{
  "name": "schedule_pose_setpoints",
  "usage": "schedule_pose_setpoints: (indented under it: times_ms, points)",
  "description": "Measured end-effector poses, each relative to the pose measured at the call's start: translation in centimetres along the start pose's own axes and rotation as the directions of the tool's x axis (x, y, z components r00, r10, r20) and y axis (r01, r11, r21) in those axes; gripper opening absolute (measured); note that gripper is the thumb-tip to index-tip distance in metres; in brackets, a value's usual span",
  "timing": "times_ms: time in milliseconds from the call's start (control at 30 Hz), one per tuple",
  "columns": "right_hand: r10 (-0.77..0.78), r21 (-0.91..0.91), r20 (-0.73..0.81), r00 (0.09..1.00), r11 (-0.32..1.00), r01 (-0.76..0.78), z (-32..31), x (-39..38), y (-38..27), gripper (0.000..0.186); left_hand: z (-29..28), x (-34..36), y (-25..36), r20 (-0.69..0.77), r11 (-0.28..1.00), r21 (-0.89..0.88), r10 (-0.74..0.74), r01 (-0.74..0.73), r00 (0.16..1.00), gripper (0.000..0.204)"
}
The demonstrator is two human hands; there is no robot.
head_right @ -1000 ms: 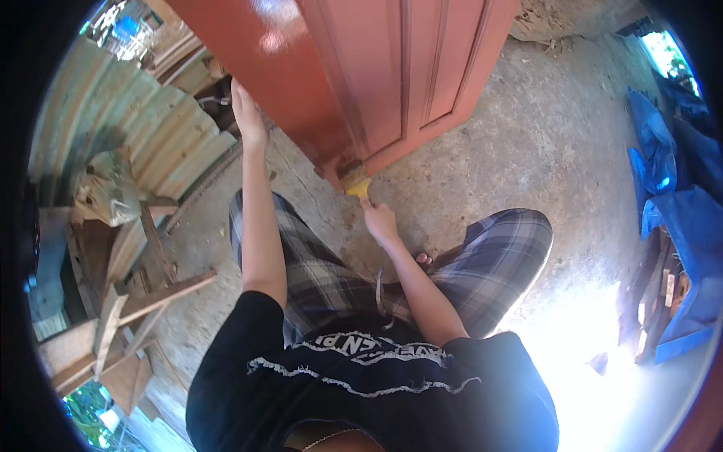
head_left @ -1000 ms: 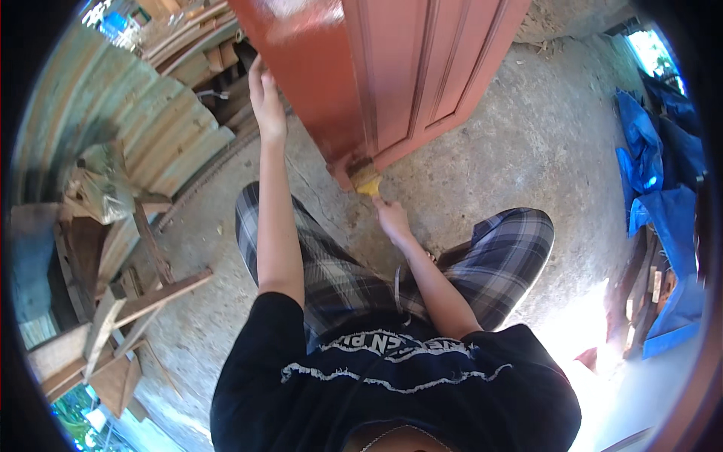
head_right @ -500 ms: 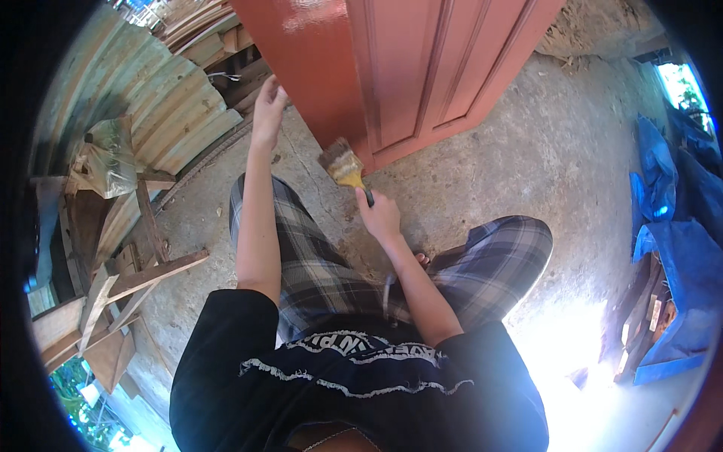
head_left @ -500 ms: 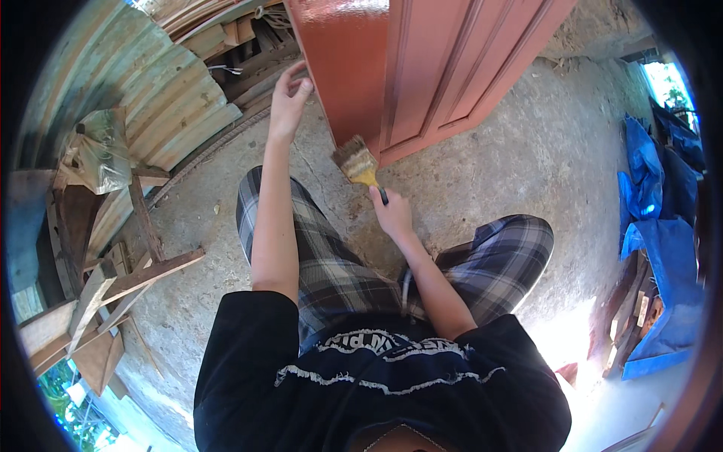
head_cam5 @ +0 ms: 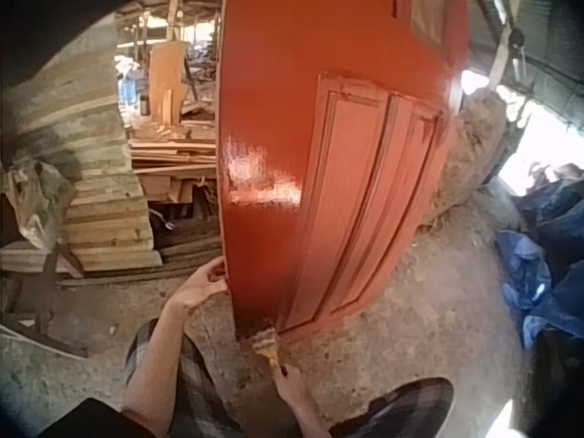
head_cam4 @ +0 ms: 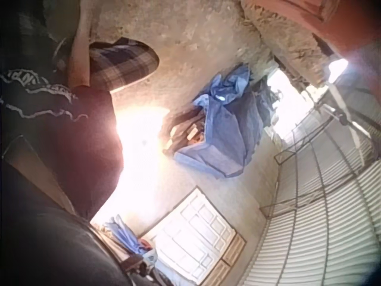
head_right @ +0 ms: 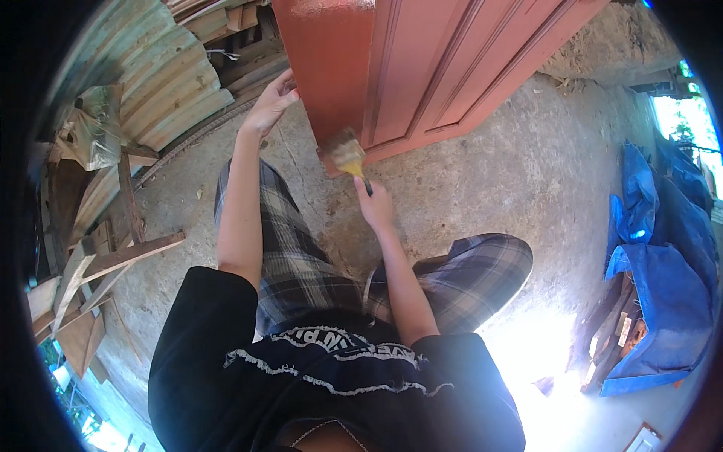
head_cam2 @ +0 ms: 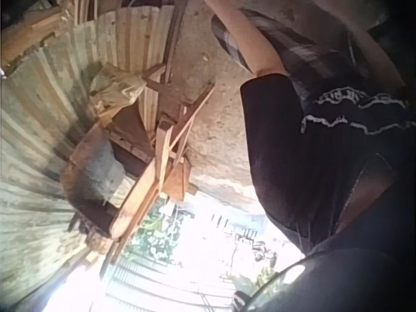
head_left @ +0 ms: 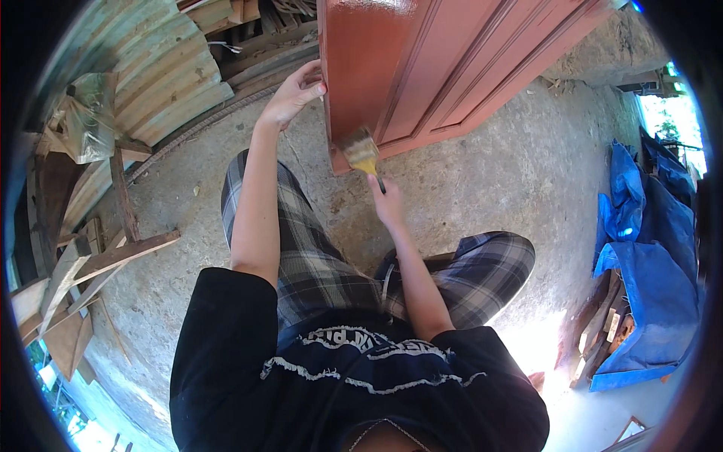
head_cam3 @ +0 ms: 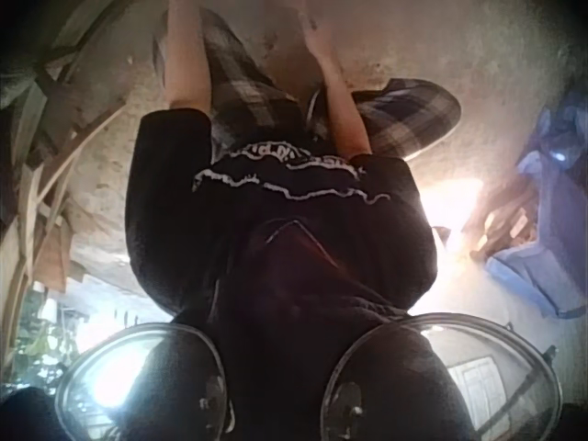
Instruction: Staining a wooden door using a paint brush and a container of wood stain.
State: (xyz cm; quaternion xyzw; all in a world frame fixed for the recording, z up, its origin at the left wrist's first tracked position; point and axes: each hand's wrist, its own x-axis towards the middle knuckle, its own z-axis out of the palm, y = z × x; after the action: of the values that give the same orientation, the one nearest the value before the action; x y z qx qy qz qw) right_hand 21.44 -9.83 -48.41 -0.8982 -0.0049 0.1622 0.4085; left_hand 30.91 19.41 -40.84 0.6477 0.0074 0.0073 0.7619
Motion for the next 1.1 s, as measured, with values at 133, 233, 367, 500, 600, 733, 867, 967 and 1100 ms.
schedule_pose_setpoints:
  times_ms: [133, 233, 367, 500, 600, 733, 867, 967, 1100]
  points:
    - [0.268, -0.287, 0.12, 0.956, 0.931, -0.225, 2.1, 1.0, 10.0, 0.056, 1.6, 2.0, -0.6, -0.003, 0.997, 0.065, 0.035, -0.035, 0.999, 0.084]
    - [0.213, -0.241, 0.101, 0.972, 0.953, -0.183, 1.1, -0.2, 0.0, 0.058, -1.1, 0.4, -1.4, -0.057, 0.997, 0.064, 0.038, -0.034, 0.998, 0.081]
    - [0.179, -0.141, 0.066, 0.982, 0.976, -0.168, -1.4, -0.9, -2.2, 0.058, -0.8, 0.5, -0.9, -0.074, 0.979, 0.166, 0.129, -0.116, 0.989, 0.073]
    - [0.204, 0.192, 0.121, 0.971, 0.955, -0.225, 0.5, -0.7, -0.8, 0.058, -0.2, 0.8, -0.8, -0.039, 0.985, 0.123, 0.123, -0.118, 0.992, 0.071]
    - [0.203, -0.013, 0.087, 0.975, 0.979, -0.203, 4.2, -2.0, 5.6, 0.056, 1.0, 1.4, -1.1, -0.027, 0.985, 0.113, 0.131, -0.127, 0.991, 0.07]
    - [0.26, -0.151, 0.14, 0.955, 0.959, -0.239, 3.7, -1.9, 0.9, 0.057, 0.4, 0.5, -1.1, -0.049, 0.998, 0.059, 0.032, -0.029, 0.998, 0.07]
    - [0.15, -0.177, 0.0, 0.989, 0.973, -0.147, -0.3, -3.3, -4.3, 0.055, 0.0, -0.2, -1.1, -0.061, 0.995, 0.09, 0.038, -0.033, 0.997, 0.069]
    - [0.142, 0.222, 0.039, 0.989, 0.964, -0.147, -0.1, -3.7, -4.5, 0.055, 0.2, -0.1, -1.2, -0.041, 0.996, 0.088, 0.036, -0.032, 0.999, 0.066]
    - [0.235, 0.029, 0.098, 0.967, 0.971, -0.239, 3.0, -3.9, -1.0, 0.055, 0.5, -0.1, -1.1, -0.035, 0.995, 0.088, 0.055, -0.051, 0.998, 0.063]
